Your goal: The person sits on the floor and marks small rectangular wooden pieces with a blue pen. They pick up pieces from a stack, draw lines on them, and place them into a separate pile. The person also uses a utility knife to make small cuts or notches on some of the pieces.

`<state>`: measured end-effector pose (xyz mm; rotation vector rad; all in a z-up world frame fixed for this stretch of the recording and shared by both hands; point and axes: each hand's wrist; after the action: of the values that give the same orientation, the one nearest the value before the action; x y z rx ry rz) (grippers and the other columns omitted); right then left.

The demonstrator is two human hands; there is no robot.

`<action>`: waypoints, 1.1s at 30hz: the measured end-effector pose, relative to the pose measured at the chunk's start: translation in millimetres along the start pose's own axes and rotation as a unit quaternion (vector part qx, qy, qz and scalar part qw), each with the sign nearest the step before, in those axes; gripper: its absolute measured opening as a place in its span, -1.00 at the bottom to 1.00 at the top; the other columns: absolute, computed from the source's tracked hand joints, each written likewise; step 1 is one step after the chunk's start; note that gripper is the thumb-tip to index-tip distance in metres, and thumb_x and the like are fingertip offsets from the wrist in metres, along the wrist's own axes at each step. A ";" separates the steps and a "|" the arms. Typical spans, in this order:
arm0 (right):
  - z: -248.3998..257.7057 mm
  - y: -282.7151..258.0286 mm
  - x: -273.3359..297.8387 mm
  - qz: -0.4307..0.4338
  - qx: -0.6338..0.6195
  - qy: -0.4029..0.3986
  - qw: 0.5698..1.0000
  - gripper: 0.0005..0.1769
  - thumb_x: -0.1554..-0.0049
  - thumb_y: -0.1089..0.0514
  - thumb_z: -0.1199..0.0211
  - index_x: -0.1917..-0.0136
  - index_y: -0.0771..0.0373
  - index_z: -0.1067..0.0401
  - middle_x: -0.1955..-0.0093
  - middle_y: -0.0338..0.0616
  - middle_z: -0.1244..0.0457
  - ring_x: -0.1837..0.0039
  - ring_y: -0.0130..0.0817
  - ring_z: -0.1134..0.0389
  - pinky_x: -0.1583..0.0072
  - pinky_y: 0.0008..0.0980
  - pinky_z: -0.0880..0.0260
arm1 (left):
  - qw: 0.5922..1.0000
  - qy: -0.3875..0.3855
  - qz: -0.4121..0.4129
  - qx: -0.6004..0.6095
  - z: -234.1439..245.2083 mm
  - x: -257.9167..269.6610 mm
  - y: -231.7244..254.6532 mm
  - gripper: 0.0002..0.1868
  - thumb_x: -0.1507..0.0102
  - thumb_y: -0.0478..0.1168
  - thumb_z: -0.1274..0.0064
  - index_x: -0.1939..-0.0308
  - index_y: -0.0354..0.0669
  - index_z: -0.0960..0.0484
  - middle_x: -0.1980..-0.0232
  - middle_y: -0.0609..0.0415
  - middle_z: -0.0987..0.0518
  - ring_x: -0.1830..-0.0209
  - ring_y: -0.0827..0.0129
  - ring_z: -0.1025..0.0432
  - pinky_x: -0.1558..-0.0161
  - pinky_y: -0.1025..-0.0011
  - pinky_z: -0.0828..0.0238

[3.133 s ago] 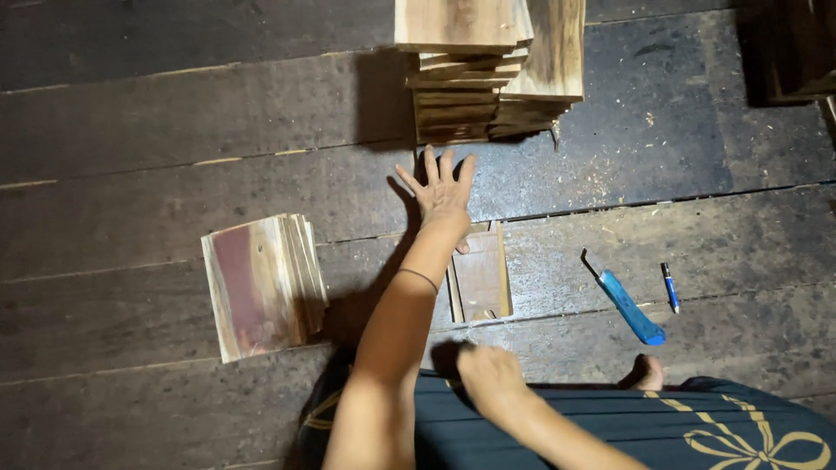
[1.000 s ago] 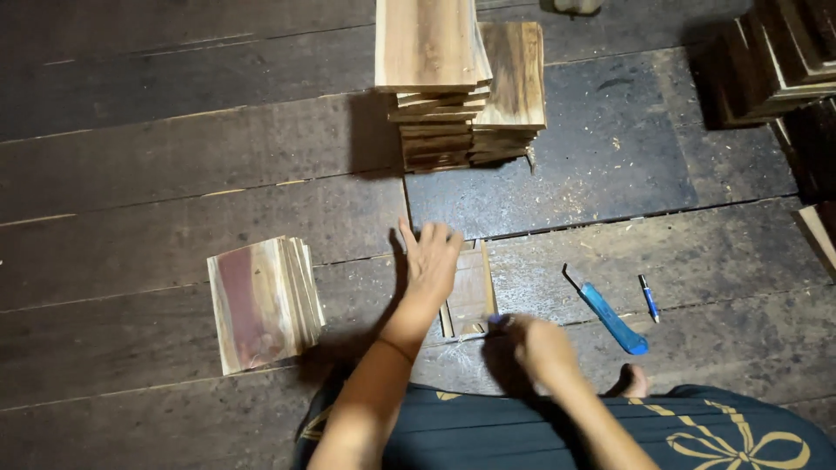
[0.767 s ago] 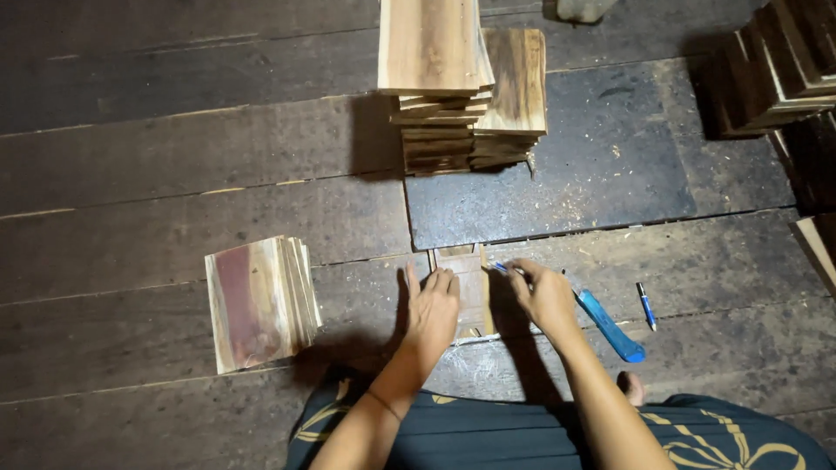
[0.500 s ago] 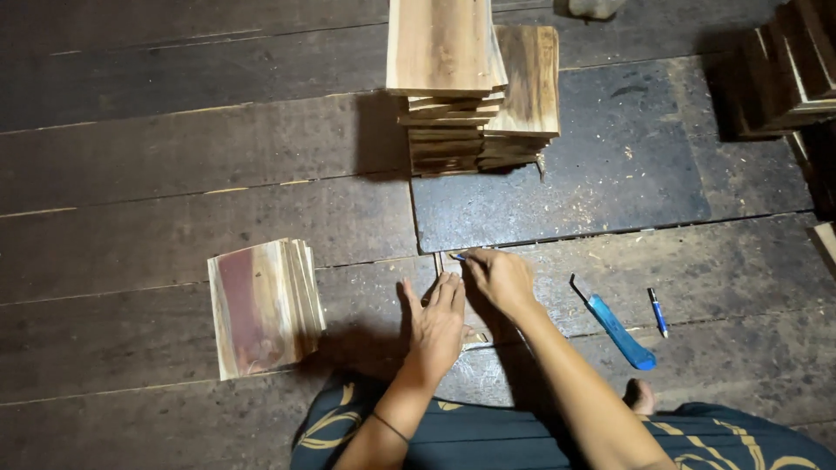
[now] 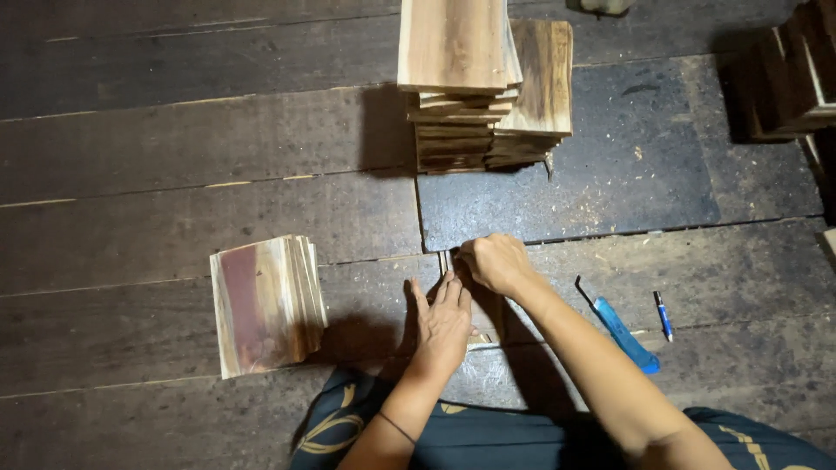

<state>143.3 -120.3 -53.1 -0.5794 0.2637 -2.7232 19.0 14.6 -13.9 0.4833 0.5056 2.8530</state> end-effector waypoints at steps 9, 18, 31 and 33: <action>-8.6 12.5 -39.8 0.040 0.106 -0.052 0.992 -0.72 -0.02 0.03 -0.20 0.04 0.00 -0.64 0.11 0.01 -0.46 -0.06 0.00 -0.52 -0.09 -0.08 -0.53 | 0.999 -0.010 -0.001 -0.046 10.9 -1.0 6.6 -0.17 -0.07 -0.01 -0.38 -0.30 -0.26 -0.36 -0.32 -0.10 -0.36 -0.58 0.11 -0.07 -0.44 -0.58 0.62; -15.7 59.2 -56.9 0.023 0.177 -0.095 0.979 -0.67 0.08 0.02 -0.24 0.05 -0.06 -0.66 0.03 -0.12 -0.47 -0.09 -0.10 -0.53 -0.11 -0.14 -0.54 | 0.999 -0.032 0.025 -0.024 -1.0 -8.2 6.1 -0.06 -0.07 -0.12 -0.42 -0.42 -0.34 -0.26 -0.43 -0.16 -0.28 -0.57 0.08 -0.05 -0.40 -0.63 0.62; -25.9 -19.7 -7.6 0.161 0.410 0.019 0.897 -0.77 -0.07 0.16 -0.20 0.25 -0.12 -0.64 0.37 -0.35 -0.42 0.29 -0.33 -0.44 0.31 -0.24 -0.42 | 0.994 -0.053 0.030 -0.087 4.5 -0.7 8.5 -0.53 -0.17 -0.03 -0.32 -0.03 -0.23 -0.64 -0.25 -0.06 -0.44 -0.41 0.19 -0.25 -0.40 -0.64 0.58; -39.9 0.4 -5.9 0.118 0.305 0.173 0.929 -0.82 0.06 0.19 -0.27 0.38 -0.08 -0.63 0.47 -0.22 -0.36 0.34 -0.15 -0.43 0.34 -0.20 -0.41 | 0.998 -0.005 0.023 -0.064 -13.8 -6.3 2.6 -0.40 -0.08 -0.10 -0.40 -0.11 -0.28 -0.57 -0.21 -0.08 -0.42 -0.38 0.16 -0.24 -0.39 -0.65 0.53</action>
<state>131.6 -114.2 -91.2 0.1034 -0.4024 -2.4575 19.6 6.5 -27.1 0.4923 0.3103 2.9009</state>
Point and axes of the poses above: each hand's wrist, its own x-axis away from the middle knuckle, its own z-axis out of the back of the hand, y = z × x
